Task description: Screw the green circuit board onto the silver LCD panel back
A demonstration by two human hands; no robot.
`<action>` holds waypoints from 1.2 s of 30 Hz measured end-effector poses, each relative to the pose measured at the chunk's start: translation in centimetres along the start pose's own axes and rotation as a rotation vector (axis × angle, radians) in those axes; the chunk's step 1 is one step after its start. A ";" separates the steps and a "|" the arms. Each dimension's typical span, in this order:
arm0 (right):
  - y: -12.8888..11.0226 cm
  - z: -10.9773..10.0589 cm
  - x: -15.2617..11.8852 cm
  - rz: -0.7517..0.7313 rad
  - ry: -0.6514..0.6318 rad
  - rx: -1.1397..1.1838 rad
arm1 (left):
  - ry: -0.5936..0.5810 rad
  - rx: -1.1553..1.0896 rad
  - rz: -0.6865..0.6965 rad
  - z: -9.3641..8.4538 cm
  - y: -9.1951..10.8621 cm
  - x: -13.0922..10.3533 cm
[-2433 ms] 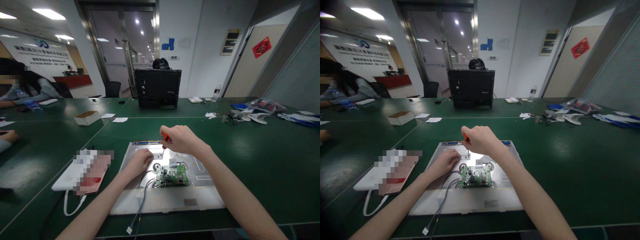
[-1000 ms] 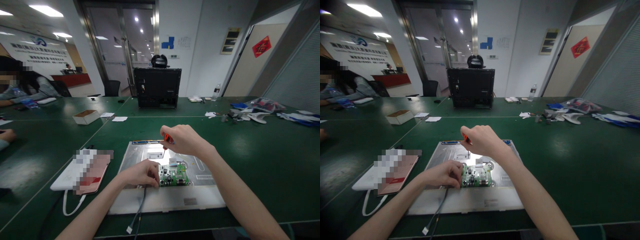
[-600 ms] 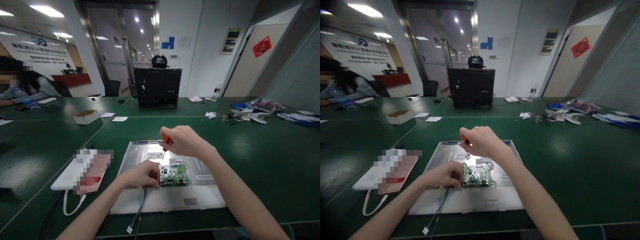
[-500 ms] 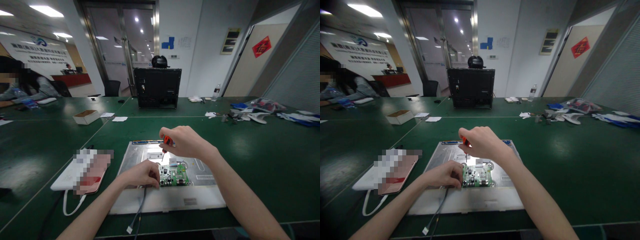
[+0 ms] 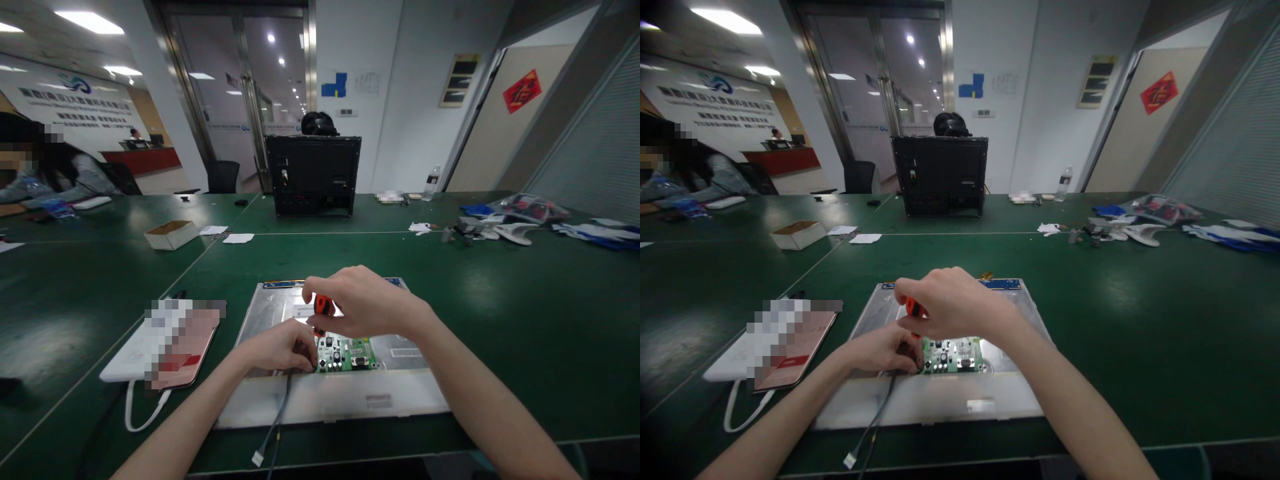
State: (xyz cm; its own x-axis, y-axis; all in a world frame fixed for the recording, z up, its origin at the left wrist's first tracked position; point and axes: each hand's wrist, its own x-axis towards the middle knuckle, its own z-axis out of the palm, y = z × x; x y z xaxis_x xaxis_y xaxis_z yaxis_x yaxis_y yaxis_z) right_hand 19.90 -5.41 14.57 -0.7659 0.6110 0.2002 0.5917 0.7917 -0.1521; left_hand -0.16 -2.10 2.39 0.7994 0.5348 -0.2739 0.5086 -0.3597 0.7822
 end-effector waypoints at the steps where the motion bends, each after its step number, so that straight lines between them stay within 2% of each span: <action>1: -0.1 0.2 0.1 -0.017 -0.010 0.003 | 0.001 -0.008 -0.022 0.1 -0.1 0.0; 8: -0.8 0.9 0.5 -0.058 -0.068 0.005 | 0.051 0.041 -0.023 0.3 -0.8 0.1; 25: -0.9 1.2 0.7 -0.046 -0.080 -0.012 | 0.057 0.043 -0.005 0.1 -0.6 0.0; 30: -1.0 1.2 0.5 -0.055 -0.069 -0.017 | 0.024 0.045 0.008 0.0 -0.7 0.0; 36: -1.2 0.8 0.2 -0.045 -0.109 0.024 | 0.035 0.062 0.014 0.0 -0.7 0.1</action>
State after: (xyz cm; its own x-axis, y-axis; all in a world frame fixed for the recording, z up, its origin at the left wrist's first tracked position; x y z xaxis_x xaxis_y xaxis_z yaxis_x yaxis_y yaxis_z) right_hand 18.84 -6.23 13.99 -0.8152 0.5701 0.1015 0.5506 0.8175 -0.1690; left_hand -0.39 -1.80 1.81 0.7955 0.5551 -0.2430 0.5174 -0.4136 0.7492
